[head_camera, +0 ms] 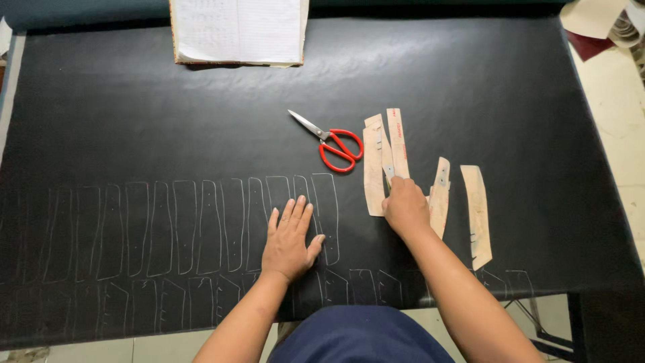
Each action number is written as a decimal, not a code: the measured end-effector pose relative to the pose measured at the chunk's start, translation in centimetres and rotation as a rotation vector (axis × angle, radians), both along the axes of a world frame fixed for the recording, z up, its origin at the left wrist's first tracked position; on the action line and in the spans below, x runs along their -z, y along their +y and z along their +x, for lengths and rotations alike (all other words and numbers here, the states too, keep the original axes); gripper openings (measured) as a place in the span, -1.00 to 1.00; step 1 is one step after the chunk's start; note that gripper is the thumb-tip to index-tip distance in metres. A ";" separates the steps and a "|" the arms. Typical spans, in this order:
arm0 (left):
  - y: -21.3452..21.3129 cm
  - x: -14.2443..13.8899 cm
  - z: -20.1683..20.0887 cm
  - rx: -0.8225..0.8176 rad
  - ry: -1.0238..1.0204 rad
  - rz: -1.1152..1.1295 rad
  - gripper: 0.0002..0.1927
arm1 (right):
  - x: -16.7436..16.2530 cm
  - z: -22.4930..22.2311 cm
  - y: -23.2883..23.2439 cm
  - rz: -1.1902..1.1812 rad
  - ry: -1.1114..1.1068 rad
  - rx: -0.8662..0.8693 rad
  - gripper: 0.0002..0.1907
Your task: The person uses a pencil and paper templates to trace outlines onto a large sheet of black fabric laid on a table. They repeatedly position different template pieces, trace their edges, and reposition the templates to mark multiple sections of the fabric.
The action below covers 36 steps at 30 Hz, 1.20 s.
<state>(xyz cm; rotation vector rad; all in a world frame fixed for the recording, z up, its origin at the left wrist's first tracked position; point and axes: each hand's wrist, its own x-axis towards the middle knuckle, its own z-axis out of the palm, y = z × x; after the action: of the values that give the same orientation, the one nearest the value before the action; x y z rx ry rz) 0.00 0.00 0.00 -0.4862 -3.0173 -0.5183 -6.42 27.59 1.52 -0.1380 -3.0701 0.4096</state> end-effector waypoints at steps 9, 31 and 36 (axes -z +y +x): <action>0.9 -0.2 0.2 0.004 0.054 0.067 -0.24 | 0.6 -2.8 0.4 0.081 -0.176 0.075 -0.73; 0.5 -0.6 0.5 0.023 0.081 0.211 -0.21 | -0.6 -9.2 -7.2 -0.083 -0.045 -0.121 -0.56; -3.9 -2.5 0.9 -0.081 0.313 0.334 -0.53 | 0.1 -6.4 -6.8 -0.171 0.035 -0.084 -0.54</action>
<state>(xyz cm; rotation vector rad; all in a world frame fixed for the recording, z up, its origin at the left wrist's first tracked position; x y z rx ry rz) 0.93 -3.94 2.47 -0.3794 -2.5733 -0.8324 -12.78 20.83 1.44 -0.0069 -3.0105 0.6717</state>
